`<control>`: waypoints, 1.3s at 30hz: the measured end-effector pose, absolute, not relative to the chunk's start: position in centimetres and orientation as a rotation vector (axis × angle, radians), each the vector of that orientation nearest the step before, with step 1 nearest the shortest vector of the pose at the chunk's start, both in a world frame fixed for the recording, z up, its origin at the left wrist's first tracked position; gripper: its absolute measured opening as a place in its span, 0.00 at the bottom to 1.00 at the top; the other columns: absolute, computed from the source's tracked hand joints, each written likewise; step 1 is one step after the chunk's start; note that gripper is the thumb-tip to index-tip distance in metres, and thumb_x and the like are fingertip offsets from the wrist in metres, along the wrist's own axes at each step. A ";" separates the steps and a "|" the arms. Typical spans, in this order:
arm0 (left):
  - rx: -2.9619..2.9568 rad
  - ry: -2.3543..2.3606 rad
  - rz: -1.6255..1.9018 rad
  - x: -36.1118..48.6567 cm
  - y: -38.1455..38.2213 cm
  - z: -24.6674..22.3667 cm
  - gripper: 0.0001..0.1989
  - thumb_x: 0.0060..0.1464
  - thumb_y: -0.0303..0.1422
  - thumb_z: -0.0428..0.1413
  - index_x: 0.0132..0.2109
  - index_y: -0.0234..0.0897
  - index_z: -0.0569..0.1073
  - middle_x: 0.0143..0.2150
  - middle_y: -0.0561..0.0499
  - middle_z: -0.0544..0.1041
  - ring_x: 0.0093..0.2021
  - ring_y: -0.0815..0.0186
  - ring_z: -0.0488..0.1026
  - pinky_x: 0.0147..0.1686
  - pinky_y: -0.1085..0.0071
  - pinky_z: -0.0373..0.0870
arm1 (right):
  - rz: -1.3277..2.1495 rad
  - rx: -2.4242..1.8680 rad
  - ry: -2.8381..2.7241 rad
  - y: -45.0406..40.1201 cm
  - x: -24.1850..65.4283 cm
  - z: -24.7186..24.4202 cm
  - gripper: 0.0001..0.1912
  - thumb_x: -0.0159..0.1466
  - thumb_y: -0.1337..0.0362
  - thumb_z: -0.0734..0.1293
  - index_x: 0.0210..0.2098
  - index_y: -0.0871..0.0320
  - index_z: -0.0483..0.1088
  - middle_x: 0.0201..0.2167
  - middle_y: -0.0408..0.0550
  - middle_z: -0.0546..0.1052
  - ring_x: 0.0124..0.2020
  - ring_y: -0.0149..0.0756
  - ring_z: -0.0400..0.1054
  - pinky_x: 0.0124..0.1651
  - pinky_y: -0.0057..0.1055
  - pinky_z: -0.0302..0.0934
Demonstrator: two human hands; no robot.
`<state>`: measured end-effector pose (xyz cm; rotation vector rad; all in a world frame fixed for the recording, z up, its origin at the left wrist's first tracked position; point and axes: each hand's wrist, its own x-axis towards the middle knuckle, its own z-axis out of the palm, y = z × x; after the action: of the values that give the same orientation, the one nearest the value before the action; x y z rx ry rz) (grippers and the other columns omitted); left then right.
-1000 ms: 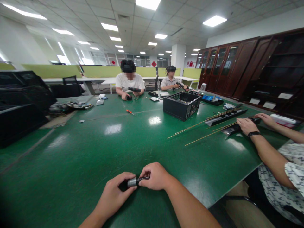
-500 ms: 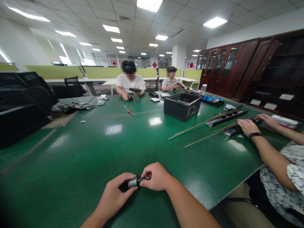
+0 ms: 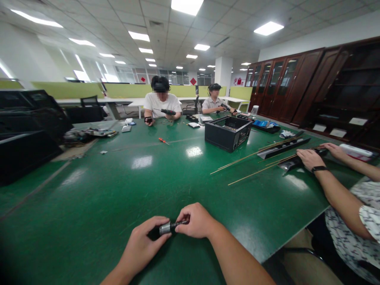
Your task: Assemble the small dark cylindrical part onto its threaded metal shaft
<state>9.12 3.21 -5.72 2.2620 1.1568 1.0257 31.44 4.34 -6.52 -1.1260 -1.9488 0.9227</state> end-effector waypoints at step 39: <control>2.303 1.150 1.105 9.1 3.3 -5.3 0.10 0.49 0.32 0.63 0.42 0.42 0.79 0.39 0.50 0.82 0.39 0.60 0.80 0.42 0.68 0.79 | 1.009 -1.135 -1.894 4.4 31.8 -6.2 0.05 0.52 0.67 0.74 0.30 0.60 0.77 0.21 0.41 0.74 0.22 0.28 0.63 0.26 0.24 0.55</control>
<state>9.13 3.26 -5.32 2.3034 1.1505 1.1052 31.83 4.45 -6.18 -1.1349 -1.8941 1.0088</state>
